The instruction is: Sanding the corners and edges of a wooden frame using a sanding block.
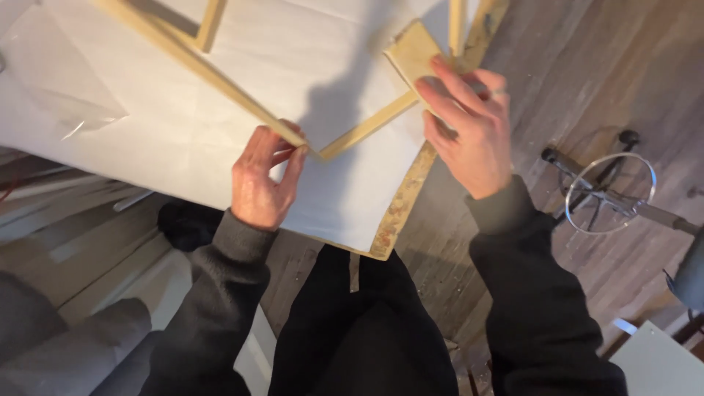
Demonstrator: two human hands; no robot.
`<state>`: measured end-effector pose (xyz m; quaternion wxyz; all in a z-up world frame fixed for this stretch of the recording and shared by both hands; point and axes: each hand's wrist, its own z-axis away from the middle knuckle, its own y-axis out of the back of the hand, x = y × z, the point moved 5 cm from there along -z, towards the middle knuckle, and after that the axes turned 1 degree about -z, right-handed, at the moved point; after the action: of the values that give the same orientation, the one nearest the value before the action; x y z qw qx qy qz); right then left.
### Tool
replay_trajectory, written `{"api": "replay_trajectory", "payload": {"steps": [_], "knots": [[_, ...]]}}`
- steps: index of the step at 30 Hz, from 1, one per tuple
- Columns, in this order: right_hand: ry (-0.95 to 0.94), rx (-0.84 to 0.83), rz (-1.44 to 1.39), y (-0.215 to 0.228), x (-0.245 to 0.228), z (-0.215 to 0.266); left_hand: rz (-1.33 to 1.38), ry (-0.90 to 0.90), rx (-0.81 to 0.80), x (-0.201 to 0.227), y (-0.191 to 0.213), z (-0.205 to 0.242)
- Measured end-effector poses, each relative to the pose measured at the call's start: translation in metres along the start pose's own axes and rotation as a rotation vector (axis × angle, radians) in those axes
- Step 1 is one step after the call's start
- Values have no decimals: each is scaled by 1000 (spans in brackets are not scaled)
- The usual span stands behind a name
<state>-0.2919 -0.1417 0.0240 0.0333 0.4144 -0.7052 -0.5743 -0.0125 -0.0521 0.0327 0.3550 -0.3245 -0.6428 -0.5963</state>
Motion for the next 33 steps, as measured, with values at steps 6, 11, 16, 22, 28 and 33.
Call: {"api": "replay_trajectory", "payload": {"steps": [6, 11, 16, 22, 28, 33], "knots": [[-23, -28, -54, 18, -5, 16, -33, -28, 40, -5, -2, 3], [-33, 27, -36, 13, 11, 44, 15, 3, 43, -3, 0, 4], [24, 38, -97, -5, -37, 51, 51, -41, 23, -19, -8, 5], [18, 28, -80, 16, -19, 31, 61, -8, 79, -21, -2, 11], [21, -15, -91, 8, -67, 42, 87, -37, 41, -29, -14, 9], [-8, 5, -28, 12, -39, 40, 103, -1, 101, -16, 1, 9]]}}
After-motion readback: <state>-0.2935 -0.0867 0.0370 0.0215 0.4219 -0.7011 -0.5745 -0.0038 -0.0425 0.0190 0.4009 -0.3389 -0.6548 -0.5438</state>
